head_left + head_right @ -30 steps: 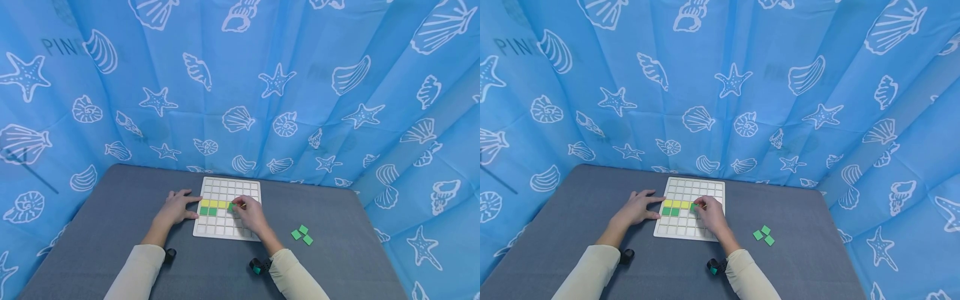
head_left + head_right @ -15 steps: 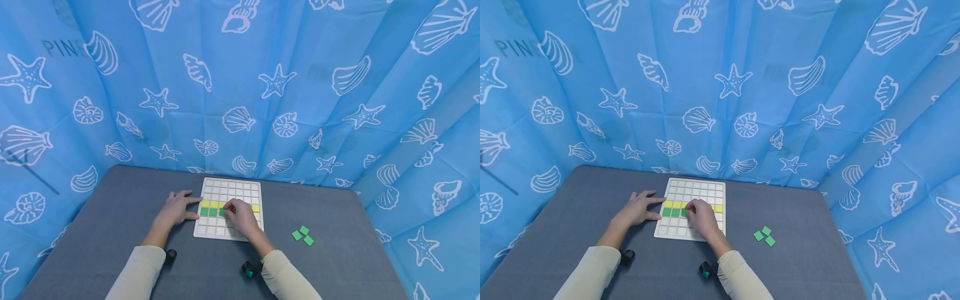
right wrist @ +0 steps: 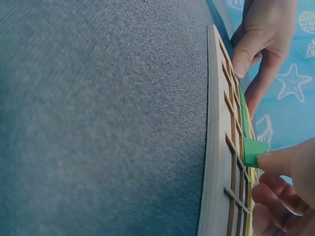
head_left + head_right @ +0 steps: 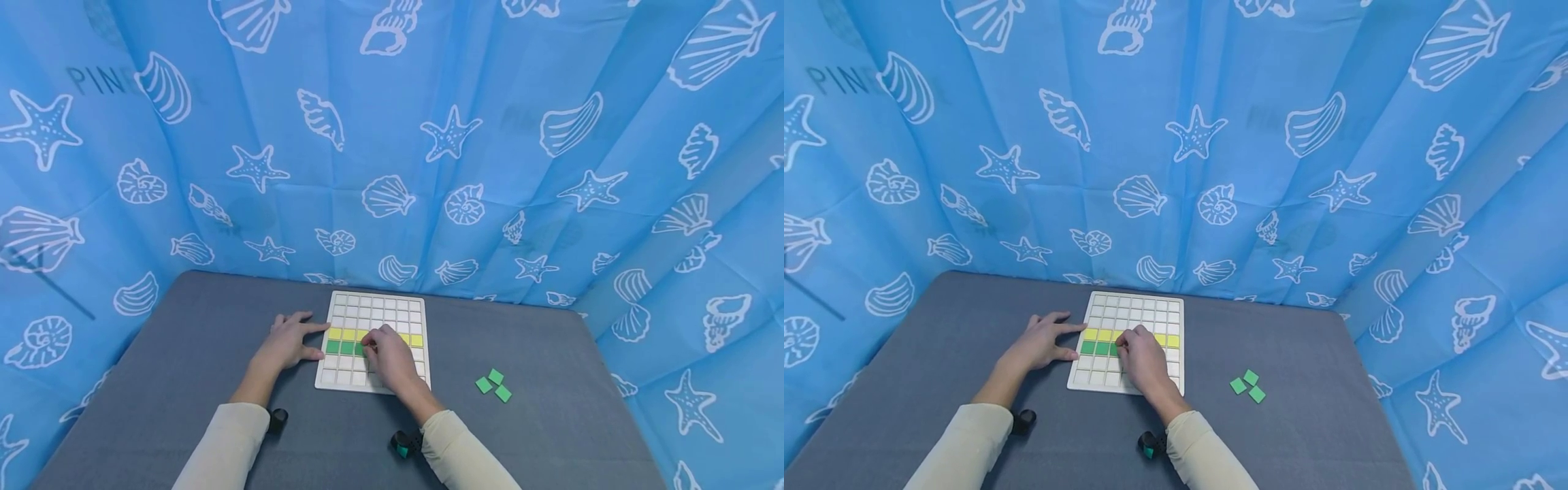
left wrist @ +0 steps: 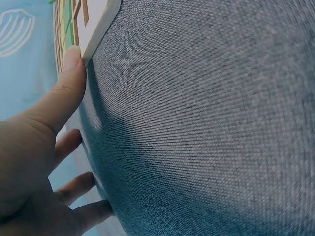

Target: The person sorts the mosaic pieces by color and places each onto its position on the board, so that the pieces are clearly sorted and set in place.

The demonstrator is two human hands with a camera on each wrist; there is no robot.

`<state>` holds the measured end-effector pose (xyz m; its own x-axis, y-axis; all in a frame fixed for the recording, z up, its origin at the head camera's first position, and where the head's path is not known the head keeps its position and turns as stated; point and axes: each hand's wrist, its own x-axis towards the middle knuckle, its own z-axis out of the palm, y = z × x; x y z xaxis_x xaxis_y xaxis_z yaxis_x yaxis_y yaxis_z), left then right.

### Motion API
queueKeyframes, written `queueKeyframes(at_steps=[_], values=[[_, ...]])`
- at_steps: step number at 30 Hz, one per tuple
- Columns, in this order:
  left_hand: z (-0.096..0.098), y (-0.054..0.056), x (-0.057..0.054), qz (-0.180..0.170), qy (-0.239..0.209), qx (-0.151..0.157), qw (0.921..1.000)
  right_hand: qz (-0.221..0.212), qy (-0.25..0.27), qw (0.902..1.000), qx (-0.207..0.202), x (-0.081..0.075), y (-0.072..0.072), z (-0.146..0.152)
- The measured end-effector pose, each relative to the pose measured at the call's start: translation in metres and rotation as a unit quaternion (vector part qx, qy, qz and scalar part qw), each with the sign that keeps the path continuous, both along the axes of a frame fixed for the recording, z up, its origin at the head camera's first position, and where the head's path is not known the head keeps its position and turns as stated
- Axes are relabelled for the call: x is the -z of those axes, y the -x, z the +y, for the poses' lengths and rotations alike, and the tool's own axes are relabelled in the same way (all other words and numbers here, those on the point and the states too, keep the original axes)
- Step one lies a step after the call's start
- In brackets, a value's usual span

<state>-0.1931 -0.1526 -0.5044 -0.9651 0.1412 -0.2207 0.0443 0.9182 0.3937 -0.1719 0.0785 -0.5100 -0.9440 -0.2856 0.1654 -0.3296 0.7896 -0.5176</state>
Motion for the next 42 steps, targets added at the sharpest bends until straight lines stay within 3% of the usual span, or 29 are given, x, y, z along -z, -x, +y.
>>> queueKeyframes(at_steps=[14, 23, 30, 42], values=[[-0.001, -0.002, -0.001, 0.002, 0.001, 0.002, 1.0000, 0.035, -0.058, 0.9969, -0.040, -0.001, -0.005, 0.004], [-0.001, -0.003, -0.002, 0.001, 0.008, 0.000, 1.0000, 0.128, -0.107, 0.9856, -0.028, -0.006, -0.009, 0.012], [0.000, -0.003, -0.003, -0.001, 0.009, 0.003, 1.0000, 0.098, -0.158, 0.9824, -0.022, -0.005, -0.009, 0.022], [0.002, -0.002, -0.001, 0.000, 0.004, -0.004, 1.0000, 0.048, -0.177, 0.9830, -0.002, -0.006, -0.005, 0.047]])
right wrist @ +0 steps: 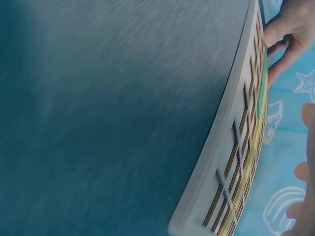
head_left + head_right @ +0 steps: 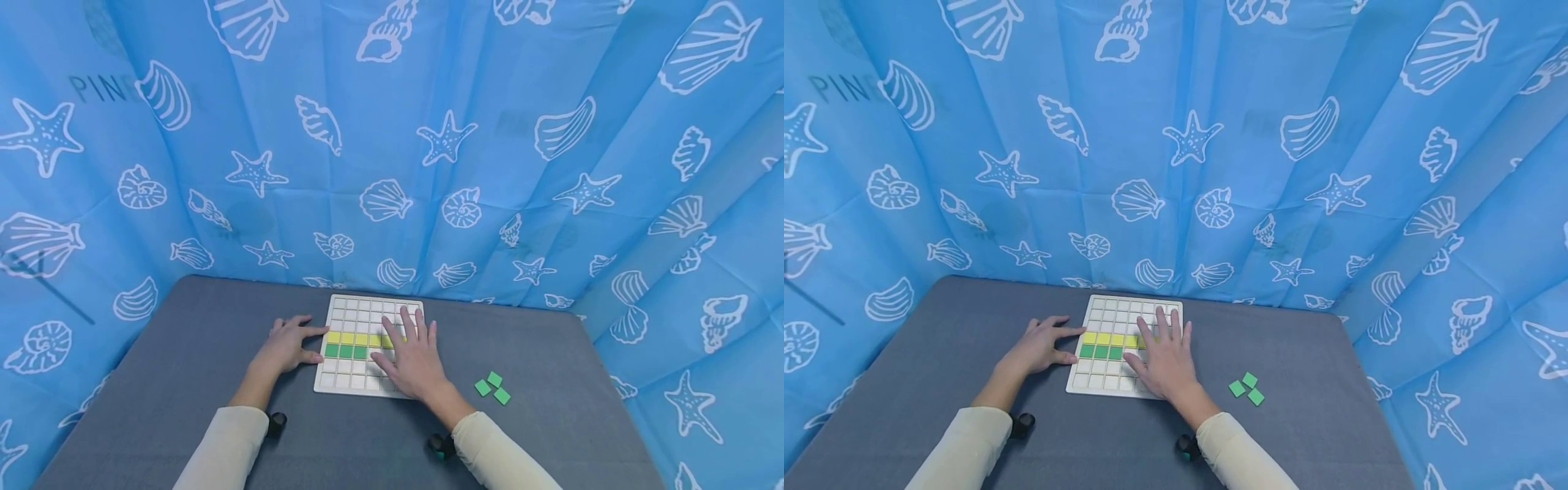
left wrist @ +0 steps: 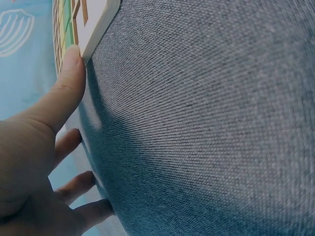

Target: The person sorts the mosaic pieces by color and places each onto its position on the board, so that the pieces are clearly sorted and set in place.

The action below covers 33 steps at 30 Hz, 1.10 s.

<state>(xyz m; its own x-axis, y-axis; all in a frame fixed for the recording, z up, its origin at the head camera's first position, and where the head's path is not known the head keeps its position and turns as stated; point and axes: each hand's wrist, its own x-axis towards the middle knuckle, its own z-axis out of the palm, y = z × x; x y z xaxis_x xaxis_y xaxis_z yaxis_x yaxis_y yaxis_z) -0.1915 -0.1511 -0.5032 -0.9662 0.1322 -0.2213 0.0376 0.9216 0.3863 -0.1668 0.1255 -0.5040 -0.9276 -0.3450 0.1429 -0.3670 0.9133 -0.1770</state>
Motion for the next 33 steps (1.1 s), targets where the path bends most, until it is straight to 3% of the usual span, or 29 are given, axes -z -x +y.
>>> queueKeyframes(at_steps=[8, 23, 33], values=[[-0.001, -0.001, 0.001, 0.002, 0.005, 0.004, 1.0000, 0.000, -0.020, 0.9998, 0.000, 0.008, -0.005, 0.021], [0.000, 0.000, 0.002, 0.004, -0.007, 0.001, 1.0000, 0.038, 0.023, 0.9988, 0.021, 0.024, -0.012, 0.073], [-0.001, -0.001, 0.001, 0.008, -0.007, 0.002, 0.9999, 0.010, 0.024, 0.9975, 0.066, 0.017, -0.022, 0.100]])
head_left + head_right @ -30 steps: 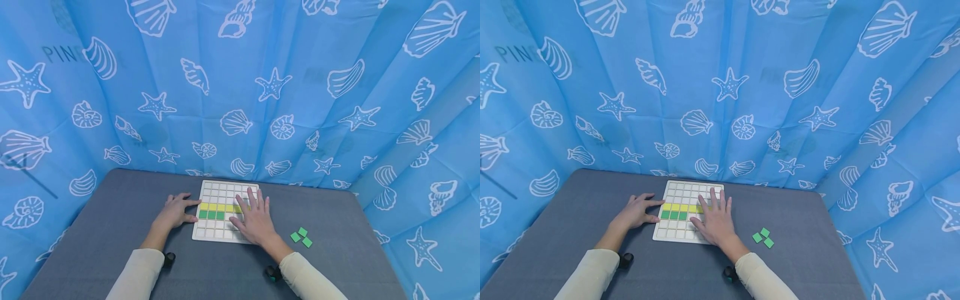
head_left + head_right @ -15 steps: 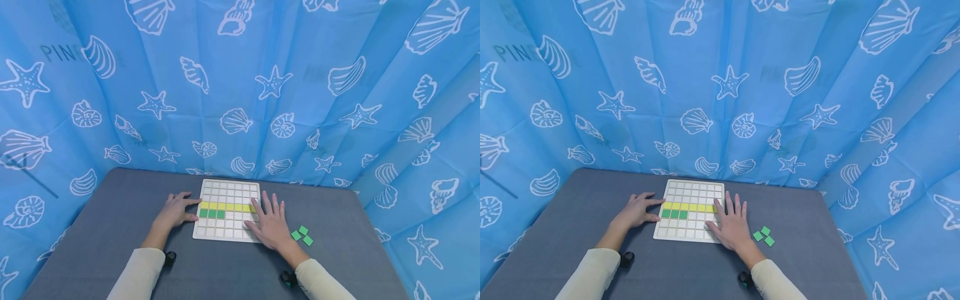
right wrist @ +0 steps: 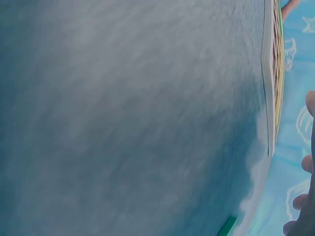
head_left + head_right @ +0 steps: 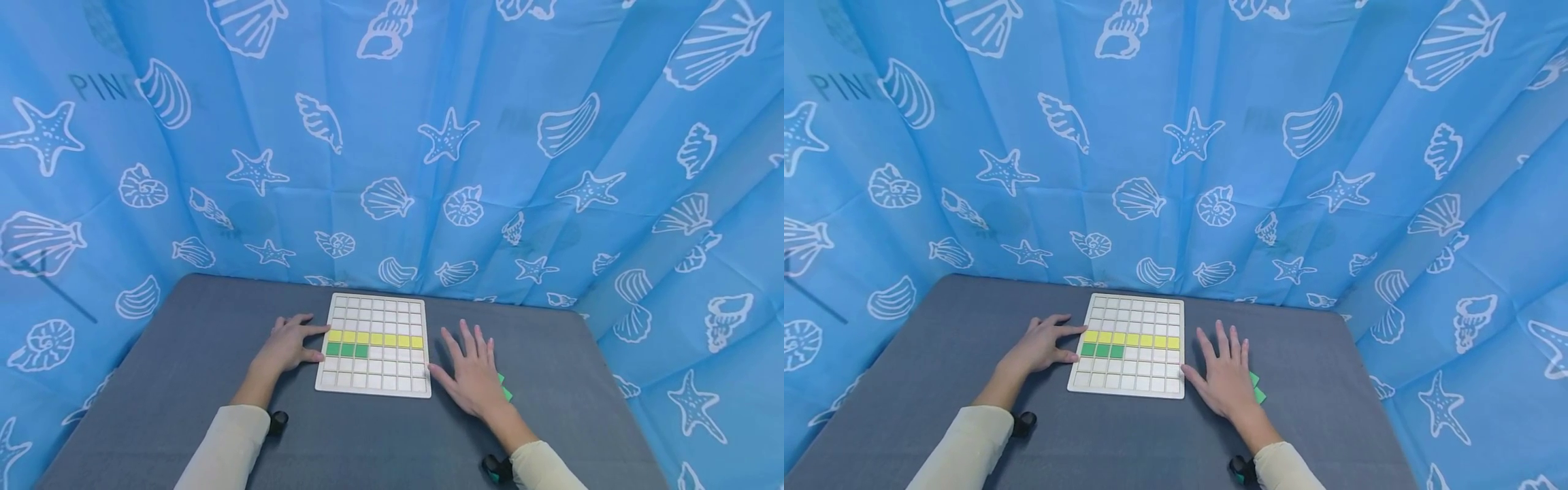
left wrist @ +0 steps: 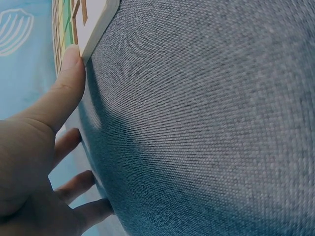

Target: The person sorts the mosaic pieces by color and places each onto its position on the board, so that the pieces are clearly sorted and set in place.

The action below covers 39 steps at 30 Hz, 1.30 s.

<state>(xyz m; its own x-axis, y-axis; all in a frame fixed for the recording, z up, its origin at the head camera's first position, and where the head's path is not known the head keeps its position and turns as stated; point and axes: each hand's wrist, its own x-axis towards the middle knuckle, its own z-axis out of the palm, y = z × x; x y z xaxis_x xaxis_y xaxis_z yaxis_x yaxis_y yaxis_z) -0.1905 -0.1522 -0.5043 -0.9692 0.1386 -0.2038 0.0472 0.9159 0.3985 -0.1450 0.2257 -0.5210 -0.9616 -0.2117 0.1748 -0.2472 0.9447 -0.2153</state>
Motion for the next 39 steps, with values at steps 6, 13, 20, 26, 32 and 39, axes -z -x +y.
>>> queueKeyframes(at_steps=[6, 13, 20, 26, 32, 39], values=[[0.000, -0.001, -0.001, -0.002, -0.002, 0.001, 1.0000, -0.042, 0.004, 0.9984, 0.036, -0.003, -0.005, 0.019], [0.001, 0.001, -0.001, -0.012, 0.001, -0.001, 0.9999, -0.076, 0.014, 0.9951, 0.061, -0.004, -0.009, 0.047], [0.001, 0.002, 0.001, -0.011, 0.005, -0.003, 0.9999, -0.118, 0.026, 0.9898, 0.075, -0.002, -0.011, 0.061], [0.000, 0.001, 0.000, -0.007, 0.003, -0.002, 1.0000, -0.153, 0.055, 0.9850, 0.059, -0.007, -0.012, 0.070], [0.000, 0.001, -0.001, -0.009, 0.004, 0.000, 0.9999, -0.171, 0.087, 0.9811, 0.027, -0.013, -0.011, 0.079], [0.000, 0.004, 0.002, -0.010, 0.007, 0.000, 0.9999, -0.165, 0.073, 0.9831, 0.028, -0.011, -0.011, 0.081]])
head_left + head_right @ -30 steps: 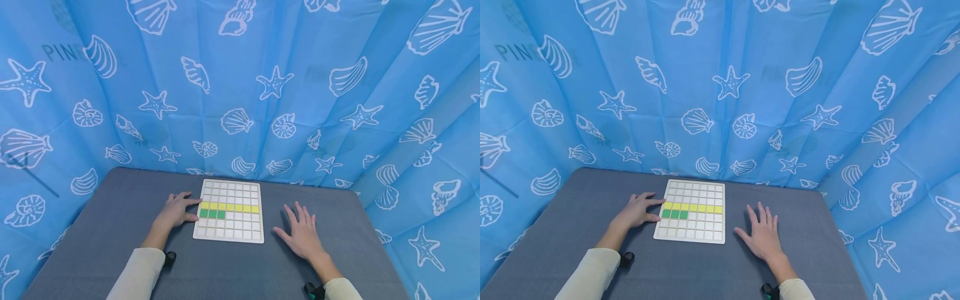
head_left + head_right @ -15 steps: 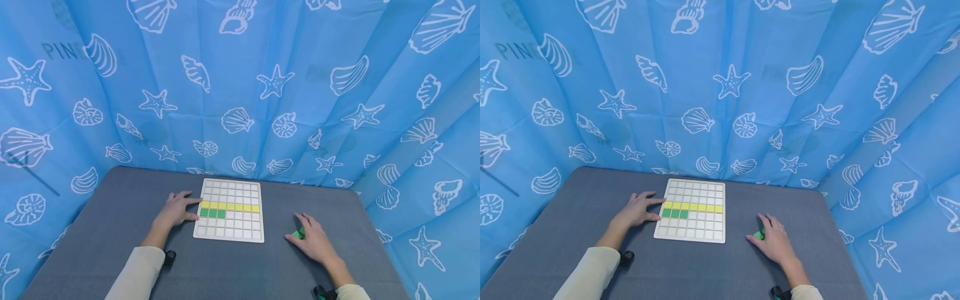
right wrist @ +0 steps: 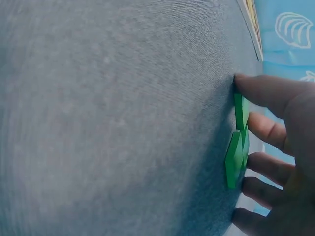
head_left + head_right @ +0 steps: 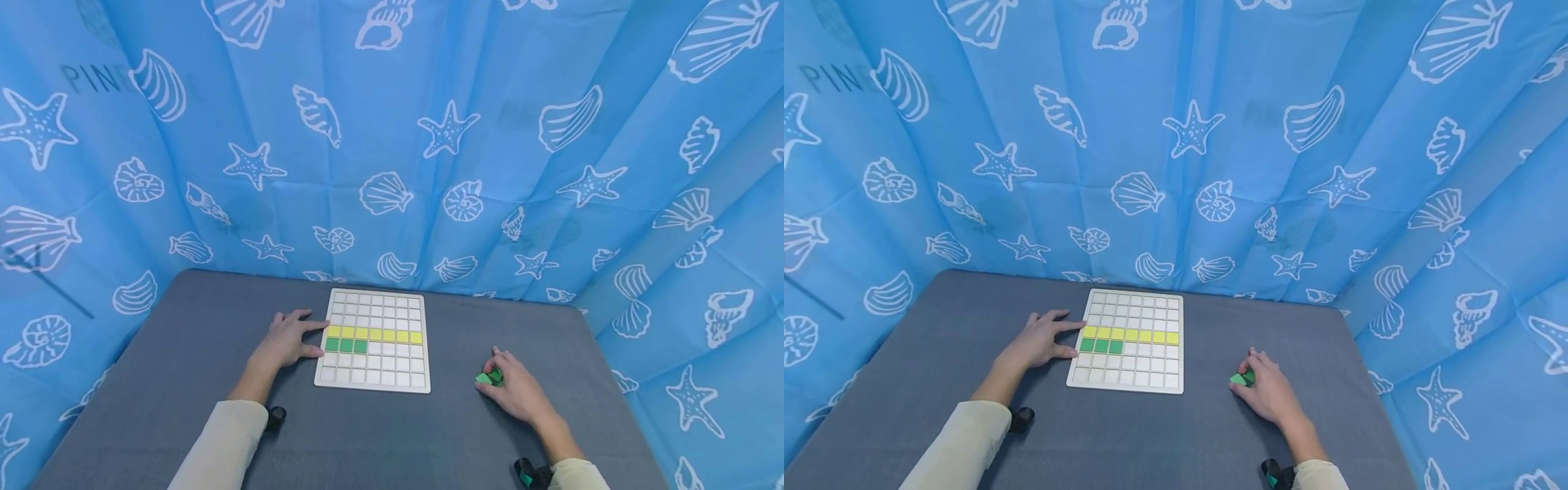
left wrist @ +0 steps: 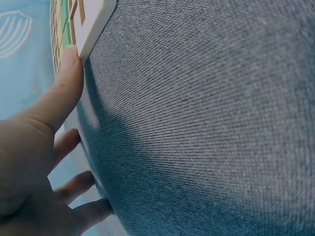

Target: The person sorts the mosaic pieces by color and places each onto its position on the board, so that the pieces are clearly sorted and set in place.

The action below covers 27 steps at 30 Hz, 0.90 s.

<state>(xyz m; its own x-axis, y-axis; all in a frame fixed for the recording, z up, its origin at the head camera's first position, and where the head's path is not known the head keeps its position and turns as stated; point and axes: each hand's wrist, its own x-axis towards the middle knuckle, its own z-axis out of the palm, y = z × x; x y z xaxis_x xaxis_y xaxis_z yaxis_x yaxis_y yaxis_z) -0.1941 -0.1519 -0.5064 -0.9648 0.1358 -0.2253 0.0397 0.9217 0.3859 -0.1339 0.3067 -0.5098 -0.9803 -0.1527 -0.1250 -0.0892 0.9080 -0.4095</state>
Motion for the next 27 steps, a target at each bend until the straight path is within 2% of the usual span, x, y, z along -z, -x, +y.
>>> queueKeyframes(at_steps=[4, 8, 13, 27], values=[[0.000, 0.000, -0.001, -0.005, -0.002, -0.004, 1.0000, 0.000, 0.012, 0.9999, 0.009, 0.001, 0.000, -0.002], [0.000, -0.001, -0.002, -0.005, -0.003, -0.004, 1.0000, -0.001, 0.048, 0.9987, 0.018, 0.001, -0.002, -0.004], [0.000, -0.002, -0.003, -0.002, -0.006, -0.006, 1.0000, 0.019, 0.088, 0.9956, 0.025, 0.002, -0.002, -0.008], [0.001, -0.003, -0.002, 0.003, -0.008, -0.008, 0.9999, 0.095, 0.096, 0.9905, 0.026, -0.005, 0.004, -0.038]])
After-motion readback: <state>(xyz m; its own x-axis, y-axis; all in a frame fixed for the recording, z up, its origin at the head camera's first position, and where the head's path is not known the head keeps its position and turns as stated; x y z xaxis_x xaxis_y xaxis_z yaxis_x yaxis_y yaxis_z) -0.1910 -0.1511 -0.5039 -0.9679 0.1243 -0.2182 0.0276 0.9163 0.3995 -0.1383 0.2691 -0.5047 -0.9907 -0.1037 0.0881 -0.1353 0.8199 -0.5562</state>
